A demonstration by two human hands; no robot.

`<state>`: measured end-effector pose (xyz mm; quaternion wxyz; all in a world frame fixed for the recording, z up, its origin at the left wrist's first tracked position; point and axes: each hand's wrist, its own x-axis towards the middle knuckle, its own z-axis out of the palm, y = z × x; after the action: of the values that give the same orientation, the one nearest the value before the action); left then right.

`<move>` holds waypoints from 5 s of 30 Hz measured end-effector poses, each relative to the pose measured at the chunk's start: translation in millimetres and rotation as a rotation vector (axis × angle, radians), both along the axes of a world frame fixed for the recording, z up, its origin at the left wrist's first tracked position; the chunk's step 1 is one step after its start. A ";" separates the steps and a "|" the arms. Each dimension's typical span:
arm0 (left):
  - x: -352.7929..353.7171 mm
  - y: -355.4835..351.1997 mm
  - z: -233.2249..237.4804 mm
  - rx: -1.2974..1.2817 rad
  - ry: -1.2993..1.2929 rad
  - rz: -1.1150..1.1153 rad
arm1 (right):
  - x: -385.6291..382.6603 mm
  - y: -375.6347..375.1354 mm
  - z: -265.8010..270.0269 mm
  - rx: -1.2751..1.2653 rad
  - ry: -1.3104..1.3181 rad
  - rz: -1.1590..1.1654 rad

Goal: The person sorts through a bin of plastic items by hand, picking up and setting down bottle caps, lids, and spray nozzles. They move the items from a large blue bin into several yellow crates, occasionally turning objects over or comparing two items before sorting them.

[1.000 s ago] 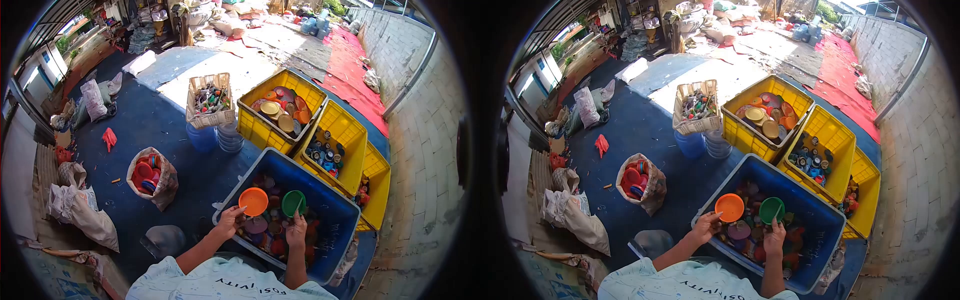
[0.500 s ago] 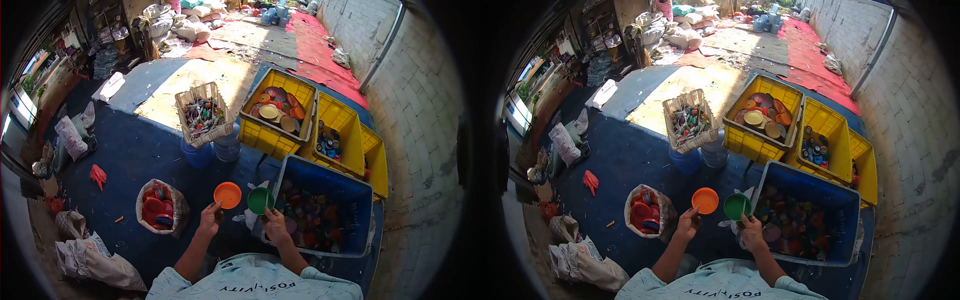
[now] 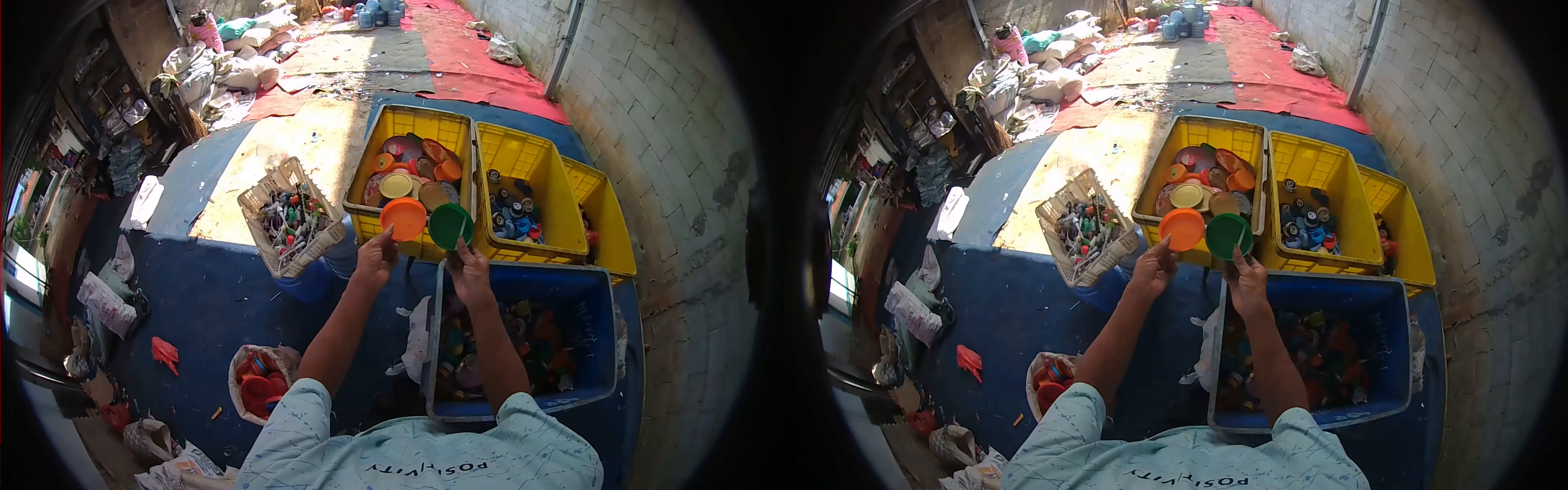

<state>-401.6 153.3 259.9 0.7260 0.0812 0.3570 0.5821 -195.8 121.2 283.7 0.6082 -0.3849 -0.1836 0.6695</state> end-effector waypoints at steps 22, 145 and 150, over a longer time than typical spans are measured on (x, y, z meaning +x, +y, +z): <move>-12.2 -222.9 -127.9 -0.397 -0.048 -0.025 | 32.7 -269.7 -52.1 -0.286 -0.474 0.081; 403.5 -186.6 -161.9 -0.641 0.207 -0.072 | 483.4 -96.8 -281.1 -0.902 -0.452 -0.012; 374.0 -203.2 -145.0 -0.571 0.108 -0.043 | 480.7 -92.7 -334.7 -0.841 -0.346 -0.097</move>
<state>-27.6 -49.9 114.9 0.7115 -0.0879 0.5427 0.4375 284.9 28.5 -51.0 0.3902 -0.7128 0.0237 0.5824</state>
